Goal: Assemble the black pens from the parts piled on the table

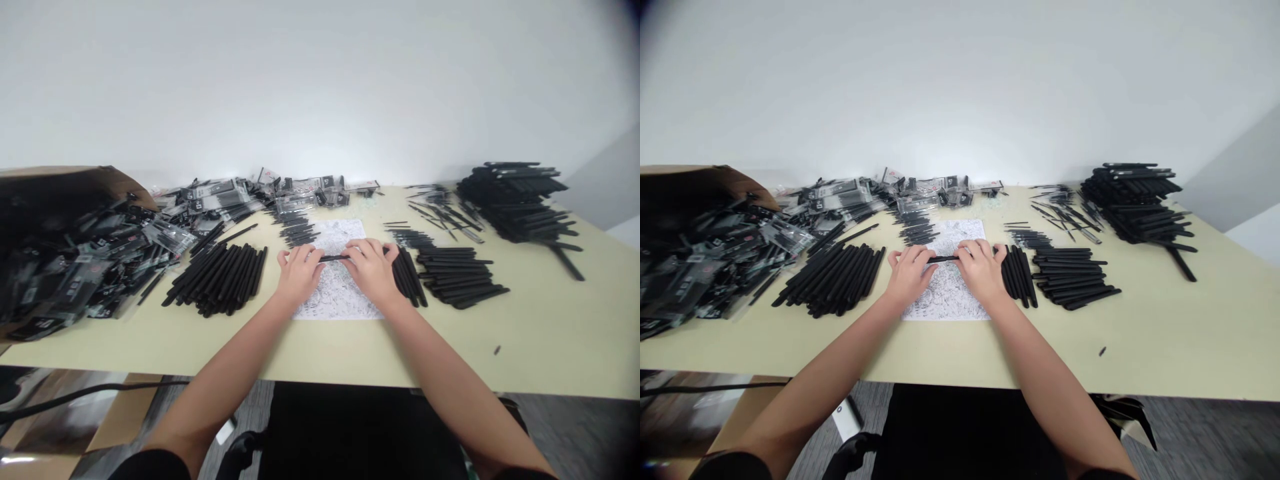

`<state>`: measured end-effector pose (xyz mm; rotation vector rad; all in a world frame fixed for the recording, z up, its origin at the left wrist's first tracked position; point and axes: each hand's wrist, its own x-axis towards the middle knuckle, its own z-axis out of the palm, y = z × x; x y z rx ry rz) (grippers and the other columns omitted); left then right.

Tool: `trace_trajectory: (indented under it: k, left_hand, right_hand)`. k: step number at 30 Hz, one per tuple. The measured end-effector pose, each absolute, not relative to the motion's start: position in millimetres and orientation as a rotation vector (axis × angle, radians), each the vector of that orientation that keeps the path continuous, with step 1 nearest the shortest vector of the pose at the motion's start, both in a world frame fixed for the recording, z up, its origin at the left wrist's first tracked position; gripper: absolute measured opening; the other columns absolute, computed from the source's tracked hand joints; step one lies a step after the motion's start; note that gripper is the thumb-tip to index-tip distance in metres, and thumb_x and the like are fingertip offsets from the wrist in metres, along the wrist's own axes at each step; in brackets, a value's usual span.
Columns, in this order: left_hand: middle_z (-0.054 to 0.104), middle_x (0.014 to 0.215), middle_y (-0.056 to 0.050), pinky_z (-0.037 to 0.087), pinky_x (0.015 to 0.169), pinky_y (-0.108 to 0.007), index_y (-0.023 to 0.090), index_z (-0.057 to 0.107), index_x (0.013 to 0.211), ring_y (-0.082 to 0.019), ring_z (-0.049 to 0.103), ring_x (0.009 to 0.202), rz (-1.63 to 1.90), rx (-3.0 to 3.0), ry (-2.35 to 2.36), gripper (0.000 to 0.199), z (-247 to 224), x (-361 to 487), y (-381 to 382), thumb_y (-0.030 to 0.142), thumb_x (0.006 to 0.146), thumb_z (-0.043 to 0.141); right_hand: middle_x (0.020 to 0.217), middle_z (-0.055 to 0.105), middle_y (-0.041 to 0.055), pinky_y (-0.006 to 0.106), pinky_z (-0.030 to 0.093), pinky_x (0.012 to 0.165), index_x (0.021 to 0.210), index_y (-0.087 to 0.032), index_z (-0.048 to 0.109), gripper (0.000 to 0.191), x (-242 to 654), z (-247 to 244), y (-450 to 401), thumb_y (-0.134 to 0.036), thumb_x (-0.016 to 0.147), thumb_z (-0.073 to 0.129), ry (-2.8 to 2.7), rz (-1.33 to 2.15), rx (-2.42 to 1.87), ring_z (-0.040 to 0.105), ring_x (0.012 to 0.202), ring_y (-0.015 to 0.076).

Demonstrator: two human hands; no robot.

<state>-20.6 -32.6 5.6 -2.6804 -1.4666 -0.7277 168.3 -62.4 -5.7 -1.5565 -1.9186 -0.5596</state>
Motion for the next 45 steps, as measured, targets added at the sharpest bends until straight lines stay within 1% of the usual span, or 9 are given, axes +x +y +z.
trace_trajectory:
  k: [6,14,17,19,21,25,35,40,45]
  left_hand:
    - [0.064,0.119,-0.005,0.026,0.095,-0.044,0.025,0.059,0.112,-0.023,0.055,0.112,-0.711,-2.672,-1.498,0.017,8.4,-19.6,-33.7,0.030,0.097,0.052]
    - [0.063,0.120,-0.007,0.026,0.096,-0.046,0.023,0.061,0.106,-0.024,0.054,0.111,-0.666,-2.661,-1.548,0.025,8.8,-17.2,-35.7,0.035,0.102,0.039]
    - [0.062,0.122,-0.007,0.027,0.096,-0.046,0.023,0.058,0.112,-0.024,0.054,0.112,-0.689,-2.662,-1.564,0.025,8.8,-17.3,-35.7,0.038,0.101,0.043]
    - [0.061,0.125,-0.008,0.028,0.097,-0.046,0.023,0.055,0.119,-0.025,0.053,0.114,-0.699,-2.665,-1.566,0.029,8.9,-17.5,-35.5,0.042,0.098,0.049]
    - [0.060,0.126,-0.008,0.028,0.097,-0.046,0.025,0.055,0.120,-0.026,0.052,0.115,-0.679,-2.667,-1.566,0.030,9.1,-17.6,-35.3,0.042,0.096,0.053]
    - [0.060,0.124,-0.007,0.027,0.097,-0.046,0.028,0.059,0.115,-0.025,0.052,0.113,-0.623,-2.666,-1.580,0.021,9.9,-17.4,-35.1,0.036,0.097,0.051]
    - [0.061,0.121,-0.007,0.027,0.097,-0.047,0.025,0.063,0.106,-0.024,0.052,0.111,-0.625,-2.664,-1.596,0.029,11.3,-17.4,-36.6,0.040,0.102,0.039]
    - [0.061,0.122,-0.007,0.028,0.097,-0.045,0.024,0.058,0.116,-0.025,0.052,0.113,-0.664,-2.674,-1.604,0.029,11.2,-17.8,-36.1,0.044,0.099,0.046]
    - [0.061,0.124,-0.006,0.028,0.097,-0.045,0.028,0.057,0.116,-0.024,0.052,0.114,-0.643,-2.673,-1.617,0.020,14.2,-16.9,-36.4,0.031,0.098,0.049]
  right_hand:
    - [0.107,0.073,0.0024,0.043,0.018,0.090,0.089,-0.024,0.067,0.004,167.9,-5.2,-62.5,-0.027,0.091,0.064,-1.907,-0.582,-1.542,0.054,0.103,0.0223]
    - [0.105,0.073,0.0024,0.044,0.018,0.091,0.086,-0.023,0.065,0.005,167.3,-5.4,-62.0,-0.026,0.090,0.065,-1.885,-0.605,-1.522,0.055,0.101,0.0223]
    - [0.106,0.073,0.0021,0.043,0.019,0.091,0.088,-0.024,0.066,0.004,167.9,-6.0,-62.0,-0.027,0.090,0.065,-1.884,-0.608,-1.516,0.055,0.101,0.0221]
    - [0.106,0.073,0.0025,0.043,0.019,0.091,0.090,-0.024,0.066,0.004,168.2,-5.8,-62.2,-0.027,0.091,0.064,-1.889,-0.604,-1.519,0.054,0.101,0.0223]
    - [0.107,0.073,0.0032,0.043,0.019,0.091,0.091,-0.023,0.066,0.005,168.4,-5.3,-62.4,-0.028,0.091,0.063,-1.895,-0.601,-1.524,0.054,0.102,0.0225]
    - [0.106,0.072,0.0034,0.043,0.019,0.091,0.091,-0.023,0.066,0.006,168.1,-4.8,-62.5,-0.028,0.091,0.063,-1.898,-0.593,-1.531,0.054,0.102,0.0225]
    - [0.107,0.072,0.0038,0.044,0.019,0.091,0.090,-0.024,0.066,0.005,167.3,-6.6,-62.1,-0.028,0.090,0.063,-1.903,-0.577,-1.552,0.053,0.103,0.0230]
    - [0.107,0.072,0.0033,0.043,0.018,0.091,0.090,-0.024,0.066,0.004,168.1,-5.0,-62.6,-0.027,0.090,0.063,-1.903,-0.570,-1.567,0.053,0.103,0.0227]
    - [0.107,0.072,0.0039,0.043,0.018,0.091,0.091,-0.024,0.065,0.005,168.1,-4.1,-63.3,-0.027,0.091,0.061,-1.894,-0.552,-1.567,0.053,0.102,0.0229]
